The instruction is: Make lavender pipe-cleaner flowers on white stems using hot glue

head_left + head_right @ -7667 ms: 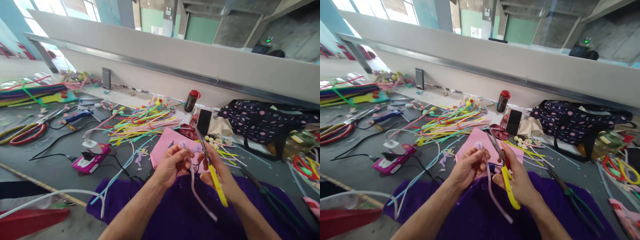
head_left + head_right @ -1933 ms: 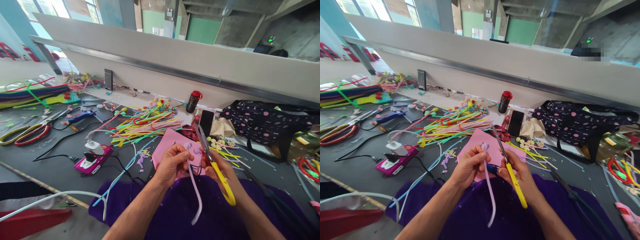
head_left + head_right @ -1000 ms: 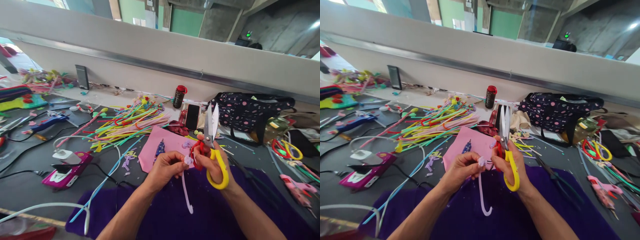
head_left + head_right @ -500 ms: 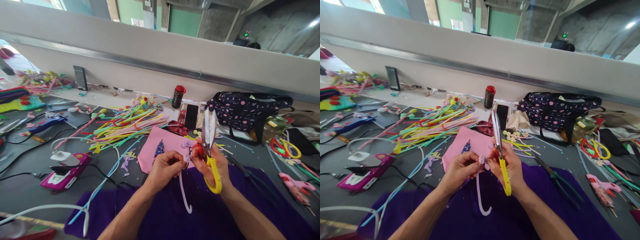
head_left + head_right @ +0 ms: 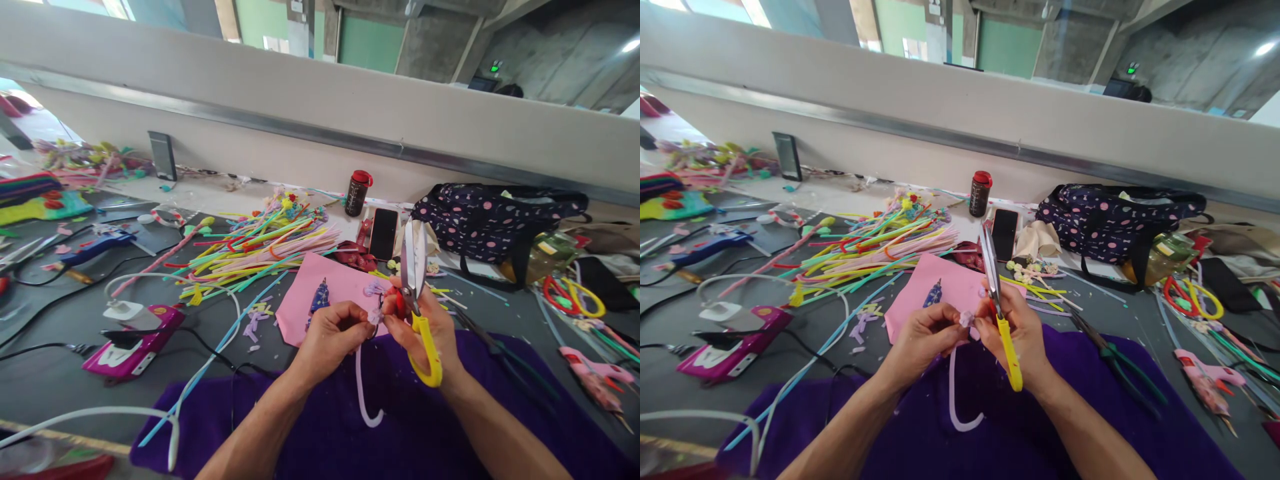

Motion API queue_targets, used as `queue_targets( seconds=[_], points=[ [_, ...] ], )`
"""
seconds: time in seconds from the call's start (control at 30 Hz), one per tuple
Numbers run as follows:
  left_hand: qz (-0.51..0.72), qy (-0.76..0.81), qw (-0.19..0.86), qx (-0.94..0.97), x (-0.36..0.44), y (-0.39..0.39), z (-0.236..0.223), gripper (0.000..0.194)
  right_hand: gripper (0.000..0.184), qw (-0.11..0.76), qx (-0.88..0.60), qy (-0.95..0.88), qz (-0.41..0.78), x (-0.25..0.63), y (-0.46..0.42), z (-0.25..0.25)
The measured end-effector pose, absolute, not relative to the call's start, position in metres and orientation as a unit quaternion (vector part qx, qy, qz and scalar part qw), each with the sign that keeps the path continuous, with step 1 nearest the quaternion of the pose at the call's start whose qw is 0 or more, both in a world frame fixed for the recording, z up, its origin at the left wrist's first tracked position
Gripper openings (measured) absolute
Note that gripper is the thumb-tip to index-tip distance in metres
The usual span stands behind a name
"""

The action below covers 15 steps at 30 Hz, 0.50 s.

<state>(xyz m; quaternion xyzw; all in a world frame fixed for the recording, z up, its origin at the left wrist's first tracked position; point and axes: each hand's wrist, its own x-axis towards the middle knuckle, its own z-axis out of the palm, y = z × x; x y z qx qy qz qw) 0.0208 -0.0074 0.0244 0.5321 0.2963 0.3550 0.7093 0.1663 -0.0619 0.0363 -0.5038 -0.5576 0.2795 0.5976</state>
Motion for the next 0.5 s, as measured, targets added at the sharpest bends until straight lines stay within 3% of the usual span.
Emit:
queue_targets(
  seconds=[0.23,0.5],
  points=[
    [0.353,0.301,0.713,0.526,0.021,-0.007,0.023,0.013,0.046,0.604,-0.507,-0.546,0.284,0.167,-0.062,0.035],
    [0.352,0.272,0.820,0.359,0.014,0.003,0.025,0.020,0.041,0.621,-0.514,-0.502,0.314,0.169,-0.064,0.037]
  ],
)
